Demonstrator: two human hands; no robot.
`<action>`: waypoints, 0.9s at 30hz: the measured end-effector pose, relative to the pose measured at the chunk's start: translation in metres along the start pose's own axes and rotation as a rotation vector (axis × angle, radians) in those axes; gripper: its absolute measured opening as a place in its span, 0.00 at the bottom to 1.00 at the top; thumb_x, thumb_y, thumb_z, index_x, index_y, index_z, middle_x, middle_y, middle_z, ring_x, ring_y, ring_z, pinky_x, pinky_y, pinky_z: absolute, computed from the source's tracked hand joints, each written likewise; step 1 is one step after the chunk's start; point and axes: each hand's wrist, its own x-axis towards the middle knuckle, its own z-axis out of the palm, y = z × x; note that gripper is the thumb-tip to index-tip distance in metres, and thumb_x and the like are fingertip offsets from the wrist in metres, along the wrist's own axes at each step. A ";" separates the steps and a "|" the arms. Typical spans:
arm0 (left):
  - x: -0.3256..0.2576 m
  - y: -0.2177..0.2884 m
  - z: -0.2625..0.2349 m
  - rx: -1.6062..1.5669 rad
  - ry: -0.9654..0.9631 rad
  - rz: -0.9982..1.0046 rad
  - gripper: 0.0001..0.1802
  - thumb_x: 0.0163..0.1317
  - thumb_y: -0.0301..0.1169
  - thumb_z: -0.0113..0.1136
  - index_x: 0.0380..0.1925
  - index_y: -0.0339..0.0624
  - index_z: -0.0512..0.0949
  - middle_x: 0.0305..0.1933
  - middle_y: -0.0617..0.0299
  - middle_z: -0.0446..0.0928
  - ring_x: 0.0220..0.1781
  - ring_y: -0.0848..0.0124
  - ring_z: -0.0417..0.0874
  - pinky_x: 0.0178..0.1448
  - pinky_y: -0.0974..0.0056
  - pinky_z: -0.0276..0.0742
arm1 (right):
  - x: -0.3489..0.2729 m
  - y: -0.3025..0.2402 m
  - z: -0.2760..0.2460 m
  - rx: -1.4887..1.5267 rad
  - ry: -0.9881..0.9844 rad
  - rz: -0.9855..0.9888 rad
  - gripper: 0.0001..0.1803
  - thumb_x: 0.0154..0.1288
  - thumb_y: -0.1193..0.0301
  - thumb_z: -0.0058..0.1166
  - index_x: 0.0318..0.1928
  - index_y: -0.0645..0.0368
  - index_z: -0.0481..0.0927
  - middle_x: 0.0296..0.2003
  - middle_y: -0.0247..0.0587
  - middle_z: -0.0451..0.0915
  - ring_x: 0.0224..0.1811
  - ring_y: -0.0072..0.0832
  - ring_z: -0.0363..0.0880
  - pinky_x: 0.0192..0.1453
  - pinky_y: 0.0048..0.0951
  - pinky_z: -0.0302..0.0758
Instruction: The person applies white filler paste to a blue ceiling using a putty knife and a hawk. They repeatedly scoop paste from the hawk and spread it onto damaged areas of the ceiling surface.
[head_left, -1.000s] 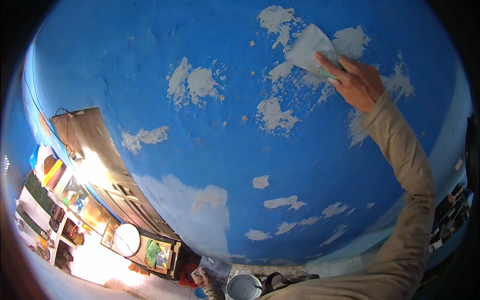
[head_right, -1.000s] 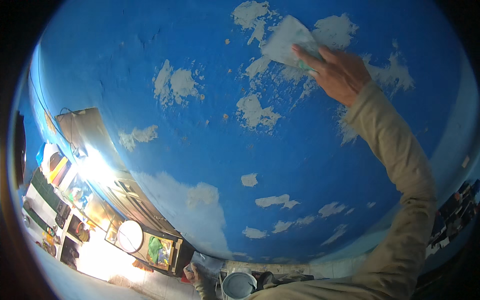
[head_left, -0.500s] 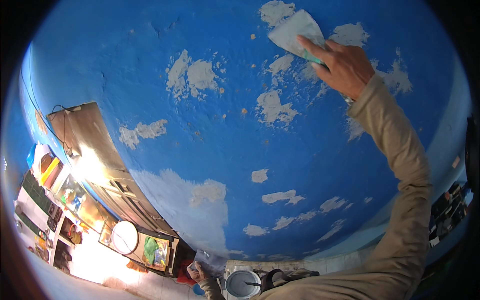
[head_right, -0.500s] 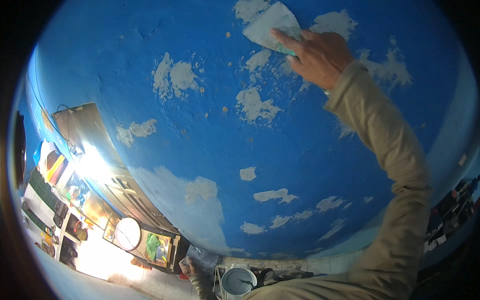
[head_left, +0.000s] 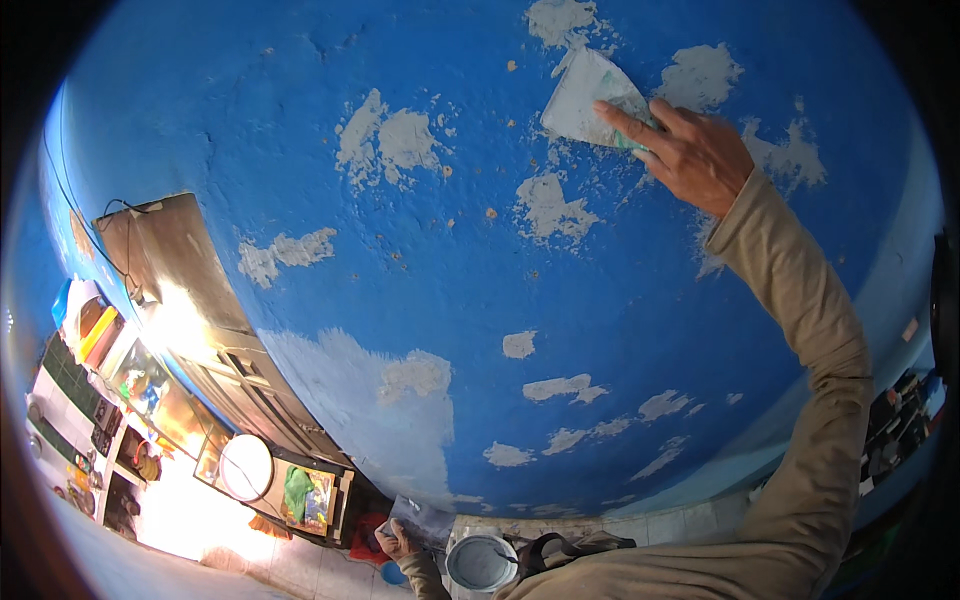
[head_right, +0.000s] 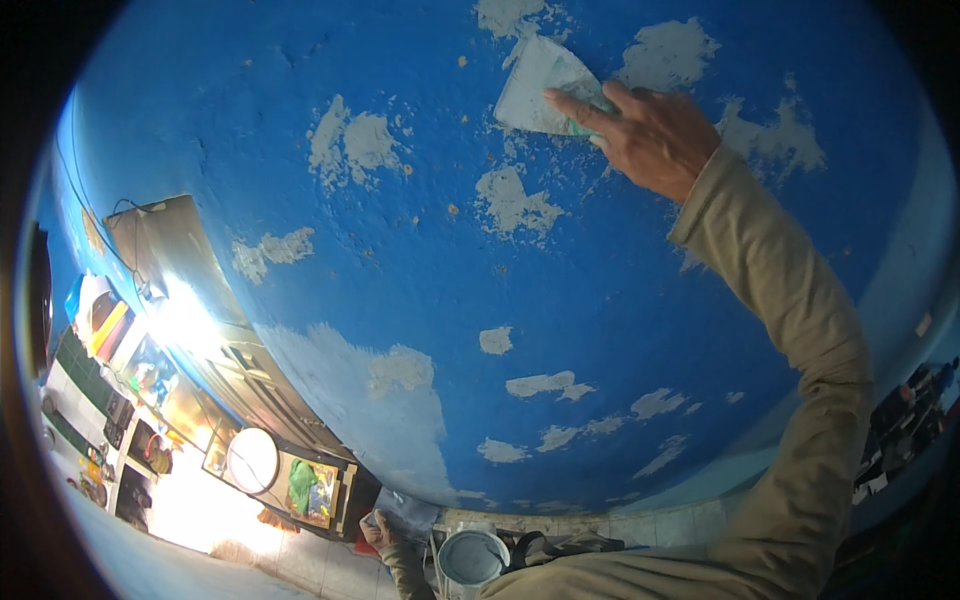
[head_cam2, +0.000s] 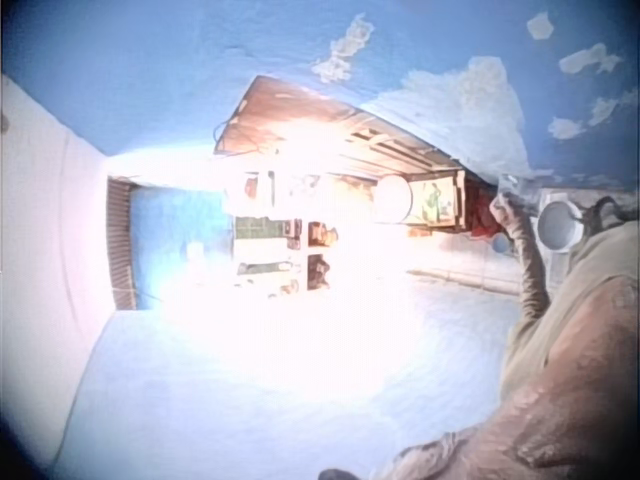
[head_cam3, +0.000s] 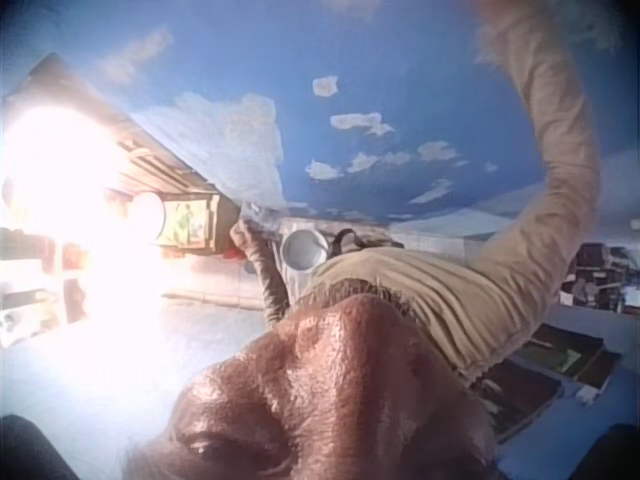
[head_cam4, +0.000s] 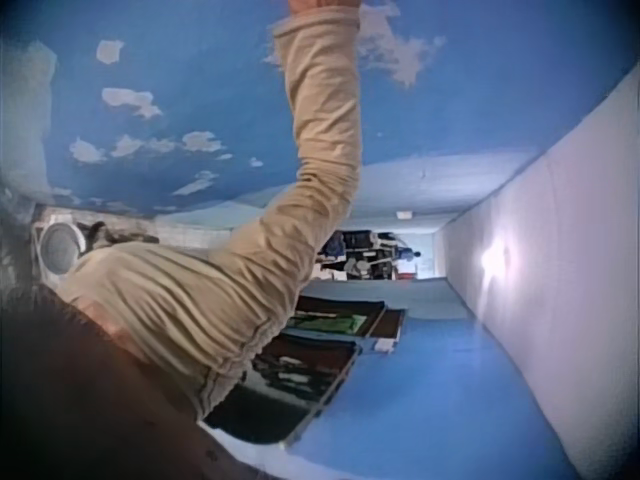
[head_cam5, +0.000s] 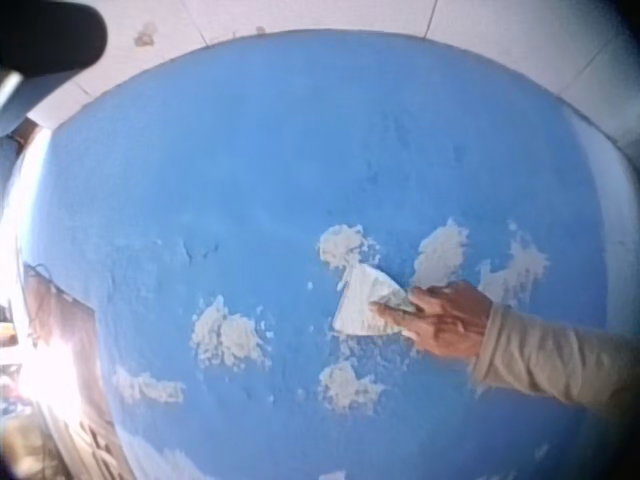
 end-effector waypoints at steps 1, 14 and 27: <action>0.000 -0.002 0.001 0.002 0.010 0.004 0.10 0.65 0.33 0.55 0.35 0.37 0.68 0.29 0.64 0.69 0.31 0.75 0.66 0.37 0.69 0.66 | 0.001 0.000 0.001 -0.006 0.005 -0.006 0.39 0.58 0.71 0.60 0.69 0.34 0.59 0.38 0.38 0.75 0.20 0.22 0.69 0.22 0.22 0.75; 0.005 -0.012 0.024 0.073 -0.024 0.029 0.15 0.62 0.38 0.60 0.35 0.37 0.70 0.29 0.64 0.71 0.29 0.76 0.69 0.34 0.68 0.69 | 0.034 0.009 -0.026 0.036 -0.102 0.070 0.37 0.59 0.69 0.60 0.68 0.42 0.61 0.31 0.36 0.76 0.20 0.20 0.69 0.22 0.22 0.74; 0.001 -0.011 0.024 0.035 -0.046 0.028 0.14 0.64 0.37 0.58 0.34 0.37 0.70 0.28 0.65 0.70 0.29 0.77 0.68 0.34 0.70 0.68 | -0.025 -0.072 0.025 0.101 0.058 -0.080 0.33 0.62 0.72 0.55 0.67 0.43 0.63 0.26 0.32 0.69 0.17 0.15 0.62 0.17 0.15 0.71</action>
